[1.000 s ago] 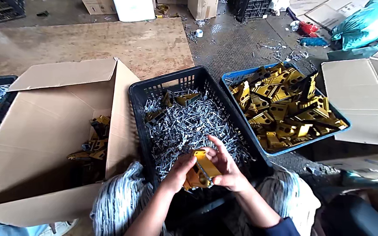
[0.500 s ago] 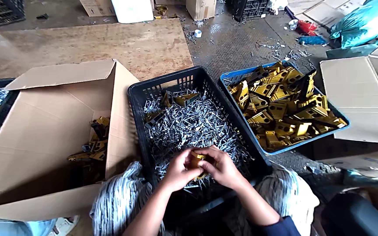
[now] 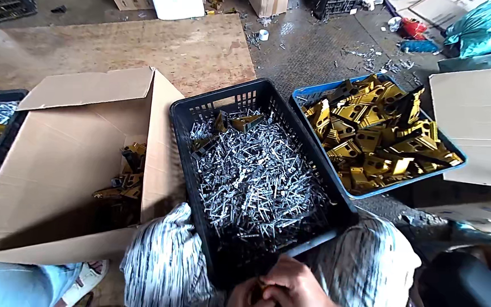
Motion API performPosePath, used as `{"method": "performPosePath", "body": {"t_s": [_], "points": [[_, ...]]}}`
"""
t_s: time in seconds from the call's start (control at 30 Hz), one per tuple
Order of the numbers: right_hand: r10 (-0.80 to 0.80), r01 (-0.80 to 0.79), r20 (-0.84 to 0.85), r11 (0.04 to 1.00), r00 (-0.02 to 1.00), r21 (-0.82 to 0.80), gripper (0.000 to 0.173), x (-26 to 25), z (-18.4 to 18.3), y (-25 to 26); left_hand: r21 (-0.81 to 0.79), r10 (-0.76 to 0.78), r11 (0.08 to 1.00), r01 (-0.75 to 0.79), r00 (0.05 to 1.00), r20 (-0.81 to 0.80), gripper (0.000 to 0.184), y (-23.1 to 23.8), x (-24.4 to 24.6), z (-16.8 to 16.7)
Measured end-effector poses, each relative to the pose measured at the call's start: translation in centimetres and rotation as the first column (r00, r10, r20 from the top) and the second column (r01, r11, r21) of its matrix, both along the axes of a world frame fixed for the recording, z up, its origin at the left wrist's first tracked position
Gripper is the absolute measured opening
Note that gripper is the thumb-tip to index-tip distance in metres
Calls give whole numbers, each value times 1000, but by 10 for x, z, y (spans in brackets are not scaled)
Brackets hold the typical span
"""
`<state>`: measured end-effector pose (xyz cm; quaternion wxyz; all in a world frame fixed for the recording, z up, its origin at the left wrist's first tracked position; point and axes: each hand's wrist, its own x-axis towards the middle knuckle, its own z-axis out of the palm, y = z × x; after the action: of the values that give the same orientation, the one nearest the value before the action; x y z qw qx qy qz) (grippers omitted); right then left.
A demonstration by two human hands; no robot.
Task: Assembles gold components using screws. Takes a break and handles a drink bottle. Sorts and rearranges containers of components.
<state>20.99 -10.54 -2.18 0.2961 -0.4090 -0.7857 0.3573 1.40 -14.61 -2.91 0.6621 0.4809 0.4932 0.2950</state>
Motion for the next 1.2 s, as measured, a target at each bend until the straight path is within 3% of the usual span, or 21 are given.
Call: {"method": "performPosePath", "body": {"t_s": [0.17, 0.3, 0.5, 0.63, 0.7, 0.73, 0.8, 0.9, 0.97, 1.03, 1.1, 1.13, 1.2], "points": [[42, -42, 102, 999, 994, 1, 13, -14, -17, 3, -171, 137, 978, -122, 988, 76, 18, -12, -1, -19], [88, -32, 191, 960, 978, -279, 11, -20, 3, 15, -144, 205, 971, -190, 973, 101, 13, -15, 3, -24], [120, 31, 283, 880, 951, -475, 17, -25, 17, 21, -96, 156, 984, -152, 987, 36, 11, -11, 1, -25], [179, -7, 221, 792, 959, -611, 22, -21, 20, 33, -229, 86, 971, -62, 992, 96, 20, -2, -8, -16], [-17, -10, -36, 763, 999, -647, 18, -19, 19, 39, -200, 41, 980, 3, 976, 215, 35, 5, -18, 0], [-179, -29, -233, 731, 956, -682, 12, -21, 20, 42, -150, 43, 989, 3, 952, 304, 50, 10, -23, 10], [-459, -102, -477, 632, 750, -769, 13, -29, 30, 49, -25, 35, 999, -27, 913, 406, 72, 20, -25, 25], [-604, -147, -534, 571, 591, -808, 20, -39, 38, 67, 244, 75, 962, -123, 978, 196, 48, 49, -17, 24], [-589, -109, -499, 572, 635, -813, 19, -36, 37, 80, 185, 168, 967, -175, 984, 54, 33, 68, -13, 23], [-487, -7, -421, 648, 765, -762, 23, -21, 34, 94, -50, 292, 955, -292, 956, 3, 30, 87, -17, 32], [-391, 172, -245, 773, 887, -611, 28, 11, 30, 111, -233, 494, 844, -483, 869, -10, 39, 112, -31, 49], [-375, 275, -104, 815, 921, -509, 29, 34, 30, 122, -247, 610, 768, -591, 793, -2, 41, 127, -43, 60], [-382, 451, 259, 837, 887, -311, 33, 85, 38, 144, -198, 801, 596, -778, 594, 72, 37, 159, -76, 81]]}}
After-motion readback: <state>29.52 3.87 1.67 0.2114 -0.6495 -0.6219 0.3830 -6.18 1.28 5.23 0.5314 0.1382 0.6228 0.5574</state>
